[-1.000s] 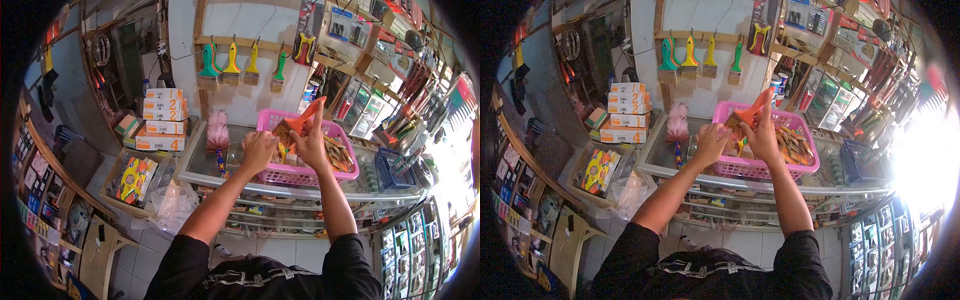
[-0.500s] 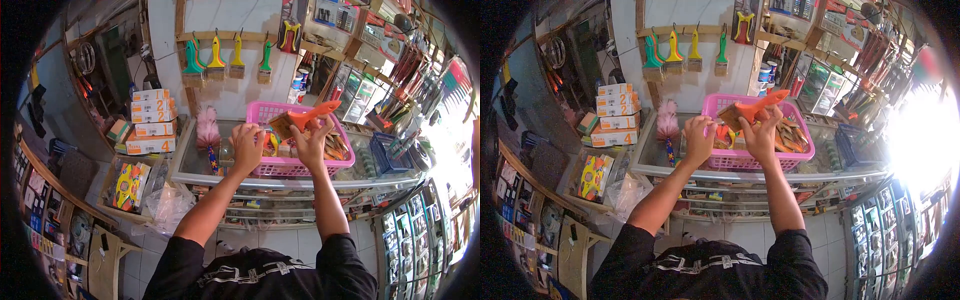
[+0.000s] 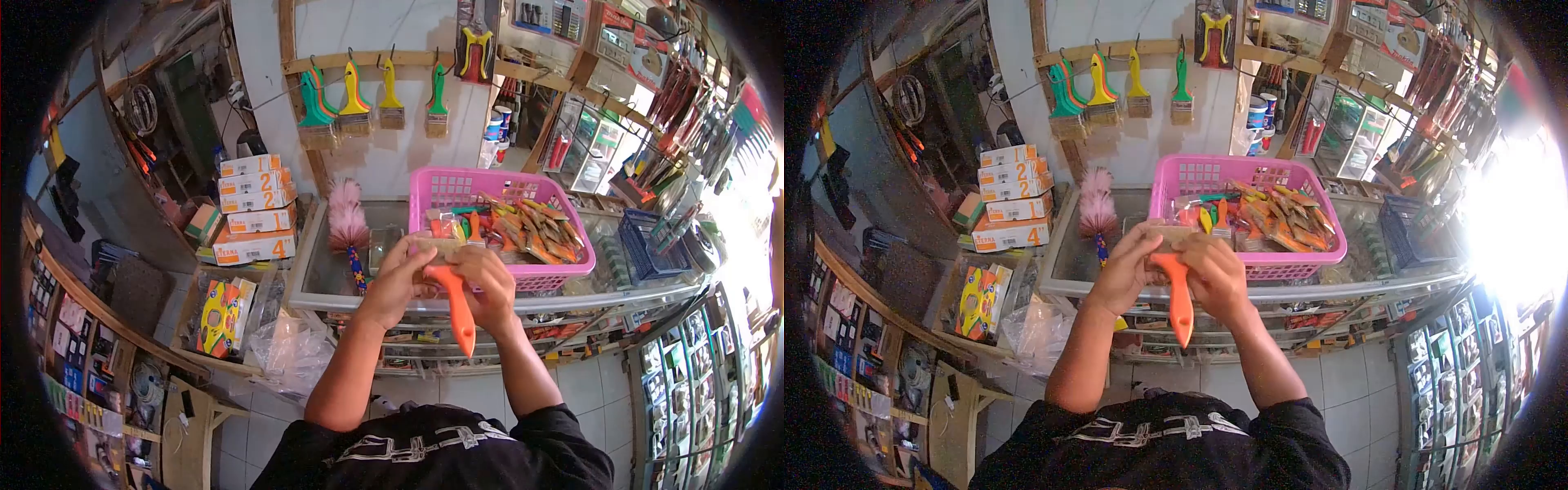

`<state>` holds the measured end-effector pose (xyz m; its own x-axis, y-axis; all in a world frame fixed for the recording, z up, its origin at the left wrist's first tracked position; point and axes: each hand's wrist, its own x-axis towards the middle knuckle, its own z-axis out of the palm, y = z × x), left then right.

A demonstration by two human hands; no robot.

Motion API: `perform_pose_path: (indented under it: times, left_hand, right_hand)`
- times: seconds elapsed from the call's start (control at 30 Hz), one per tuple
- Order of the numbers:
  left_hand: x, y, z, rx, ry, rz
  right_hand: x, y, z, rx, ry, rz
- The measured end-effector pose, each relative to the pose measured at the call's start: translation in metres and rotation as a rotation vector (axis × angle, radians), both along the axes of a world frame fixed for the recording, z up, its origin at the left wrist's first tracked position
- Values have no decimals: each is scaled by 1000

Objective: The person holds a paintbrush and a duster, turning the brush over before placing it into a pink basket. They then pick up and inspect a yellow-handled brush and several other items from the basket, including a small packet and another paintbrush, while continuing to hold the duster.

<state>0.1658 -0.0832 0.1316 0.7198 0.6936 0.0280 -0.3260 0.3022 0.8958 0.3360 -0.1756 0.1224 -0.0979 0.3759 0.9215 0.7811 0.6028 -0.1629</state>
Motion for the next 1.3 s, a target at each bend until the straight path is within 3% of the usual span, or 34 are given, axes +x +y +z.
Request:
perform_pose_path:
  times: [0.13, 0.23, 0.27, 0.37, 0.5, 0.6, 0.73, 0.9, 1.03, 1.2, 1.3]
  left_hand:
    - [-2, 5, -8, 149, 0, 57]
    - [-6, 8, -10, 296, -14, 119]
    - [-11, 7, -7, 283, 8, 122]
    - [-10, 6, -7, 386, -36, 138]
    - [-8, 1, -12, 483, -66, 115]
    - [-6, -4, -12, 549, -23, 220]
    - [-10, -3, -7, 485, -41, 306]
    - [-12, 2, -14, 512, -7, 408]
    - [-16, 4, -16, 625, -67, 335]
    - [-21, 11, -16, 822, -88, 237]
    - [-19, 13, -20, 735, -78, 201]
  right_hand:
    - [-6, -13, 4, -234, 3, 80]
    - [-2, -21, 4, -388, 212, 175]
    - [1, -21, -11, -475, 476, 405]
    - [-19, -20, 2, -539, 868, 419]
    - [-27, -4, 4, -661, 1091, 485]
    - [-26, 2, -1, -740, 1092, 420]
    - [-38, 10, -11, -526, 920, 385]
    - [-47, 9, -14, -531, 1009, 386]
    - [-48, 11, -19, -523, 1172, 472]
    - [-43, 13, -20, -438, 1168, 469]
    - [-40, 14, -22, -433, 1149, 461]
